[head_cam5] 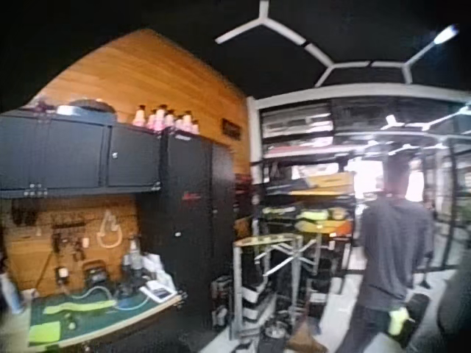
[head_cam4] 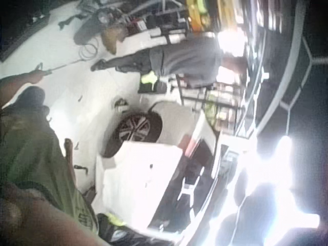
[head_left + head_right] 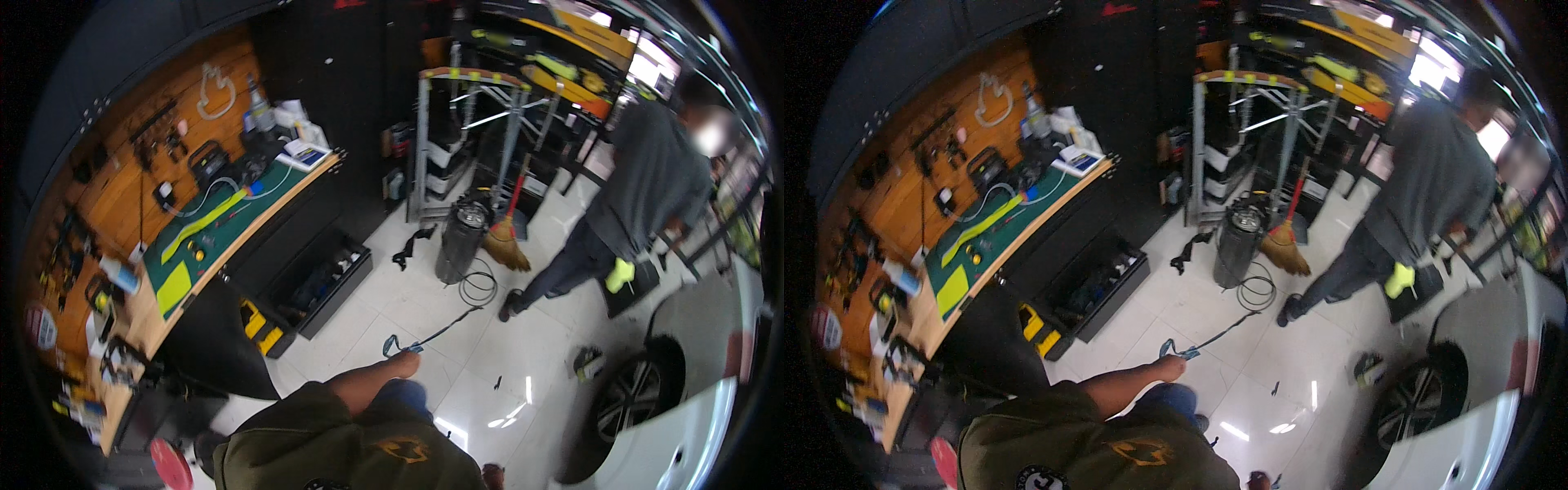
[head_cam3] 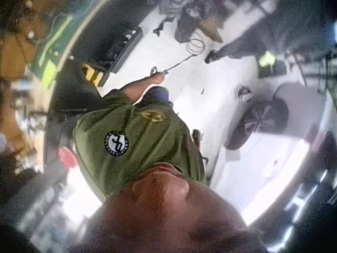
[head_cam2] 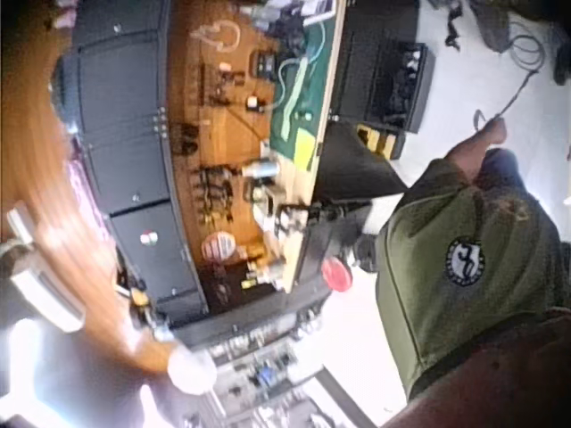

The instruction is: The person uses a screwdriver to remove several screws from a plastic cover under the hood of a white car. After detaching the cover, they place it on a nearby workbench and then use a wrench to remove additional fasteners from the front of the vehicle.

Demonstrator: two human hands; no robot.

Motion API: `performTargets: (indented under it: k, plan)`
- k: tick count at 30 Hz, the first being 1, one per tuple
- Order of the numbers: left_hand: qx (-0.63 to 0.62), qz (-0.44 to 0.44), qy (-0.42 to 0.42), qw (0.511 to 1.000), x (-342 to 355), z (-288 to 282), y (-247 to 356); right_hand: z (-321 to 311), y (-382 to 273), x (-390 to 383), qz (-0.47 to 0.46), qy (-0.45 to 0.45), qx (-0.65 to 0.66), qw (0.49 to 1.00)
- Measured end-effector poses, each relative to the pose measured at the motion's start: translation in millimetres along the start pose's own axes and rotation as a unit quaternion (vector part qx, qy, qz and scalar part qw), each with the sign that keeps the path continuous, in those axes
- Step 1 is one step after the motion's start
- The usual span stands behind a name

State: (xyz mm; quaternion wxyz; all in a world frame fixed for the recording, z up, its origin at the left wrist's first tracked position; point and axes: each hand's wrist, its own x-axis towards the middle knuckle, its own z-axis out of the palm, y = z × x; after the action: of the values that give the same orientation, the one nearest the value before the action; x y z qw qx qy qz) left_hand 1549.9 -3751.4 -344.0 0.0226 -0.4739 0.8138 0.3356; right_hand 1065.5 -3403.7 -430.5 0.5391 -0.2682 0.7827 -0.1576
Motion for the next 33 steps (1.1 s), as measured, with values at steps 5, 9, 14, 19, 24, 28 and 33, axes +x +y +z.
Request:
performTargets:
  k: [5, 9, 14, 19, 24, 28, 33]
  plan:
    - [-0.013, -0.040, 0.060, 0.997, 126.1, 1.1, -22.5, -181.5, -216.4, 152.3, -0.127, 0.145, -0.025, 0.981]
    - [-0.024, -0.218, -0.025, 0.975, 197.0, -16.8, -46.3, -251.9, -341.3, 202.7, -0.154, 0.192, 0.079, 0.966]
    - [0.011, -0.160, -0.112, 0.981, 311.4, -72.1, -43.3, -245.4, -308.6, 290.6, -0.037, -0.097, 0.035, 0.994]
    - [0.029, -0.137, -0.085, 0.986, 465.7, -165.9, 4.3, -192.5, -436.1, 380.9, -0.076, -0.177, -0.140, 0.971]
    - [-0.202, -0.202, 0.149, 0.947, 600.9, -250.3, 92.7, -319.3, -543.5, 484.0, -0.092, -0.111, -0.125, 0.982]
    - [-0.211, -0.141, 0.142, 0.957, 610.7, -216.2, 145.0, -440.4, -630.1, 535.1, -0.107, -0.006, -0.060, 0.992]
    - [-0.001, -0.021, -0.006, 1.000, 566.1, -118.4, 73.5, -518.3, -691.5, 521.5, -0.165, -0.012, 0.093, 0.982]
